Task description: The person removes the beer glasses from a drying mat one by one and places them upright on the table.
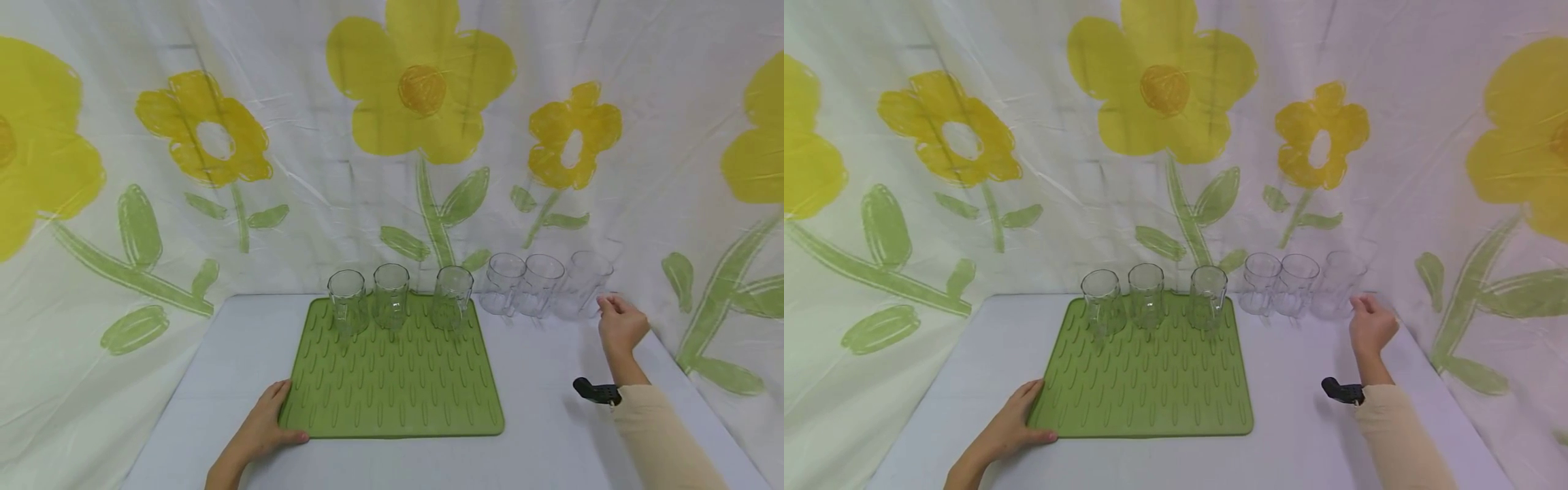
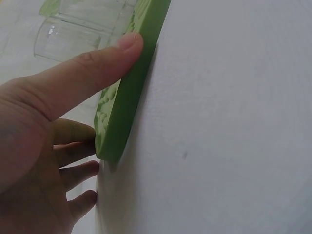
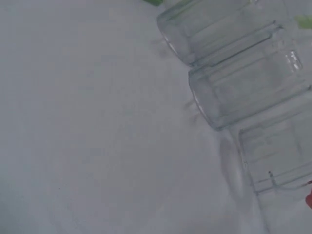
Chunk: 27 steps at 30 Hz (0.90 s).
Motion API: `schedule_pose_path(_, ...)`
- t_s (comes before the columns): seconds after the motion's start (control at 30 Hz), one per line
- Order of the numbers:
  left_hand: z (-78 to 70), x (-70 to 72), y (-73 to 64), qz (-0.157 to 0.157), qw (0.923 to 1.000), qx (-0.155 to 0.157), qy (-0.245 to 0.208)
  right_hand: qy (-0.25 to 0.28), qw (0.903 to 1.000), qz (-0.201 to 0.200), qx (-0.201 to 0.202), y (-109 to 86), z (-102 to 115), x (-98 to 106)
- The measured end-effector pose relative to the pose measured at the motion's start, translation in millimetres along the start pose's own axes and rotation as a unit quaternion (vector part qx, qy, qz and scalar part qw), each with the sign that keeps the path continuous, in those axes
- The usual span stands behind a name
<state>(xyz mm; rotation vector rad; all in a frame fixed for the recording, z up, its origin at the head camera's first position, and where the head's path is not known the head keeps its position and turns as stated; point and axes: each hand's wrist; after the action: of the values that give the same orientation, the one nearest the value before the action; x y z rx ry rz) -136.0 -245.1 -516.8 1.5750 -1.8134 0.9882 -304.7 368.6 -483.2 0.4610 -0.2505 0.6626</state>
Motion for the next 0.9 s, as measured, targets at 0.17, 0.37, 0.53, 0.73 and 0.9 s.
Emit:
schedule_pose_path(0.17,0.4,-0.3,0.2,0.002,1.0000,0.006,-0.004,0.008,1.0000,-0.001,-0.003,-7.8,-2,-6)
schedule_pose_path(0.37,5.1,-3.3,3.3,0.003,0.9999,0.014,-0.004,0.015,0.9998,-0.008,-0.006,-15.9,-9,-12)
schedule_pose_path(0.53,6.2,-4.4,4.6,0.005,0.9998,0.016,-0.007,0.015,0.9998,-0.013,0.000,-21.4,-10,-15)
schedule_pose_path(0.73,5.3,-3.7,3.8,0.002,0.9999,0.015,-0.005,-0.002,0.9999,0.009,-0.006,-25.9,-5,-15)
schedule_pose_path(0.9,5.3,-4.1,3.9,0.002,0.9999,0.014,-0.007,-0.038,0.9980,0.050,-0.008,-28.8,-6,-7)
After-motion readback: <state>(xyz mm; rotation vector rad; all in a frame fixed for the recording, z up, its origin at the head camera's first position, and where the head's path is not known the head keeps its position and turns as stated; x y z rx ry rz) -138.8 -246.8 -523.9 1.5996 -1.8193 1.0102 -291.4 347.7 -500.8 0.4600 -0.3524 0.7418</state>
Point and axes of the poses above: each hand's wrist, its own y-axis towards the middle knuckle, its own x-axis out of the back of the hand, z = x × y, and after that the axes turned 2 degrees about x, right-handed
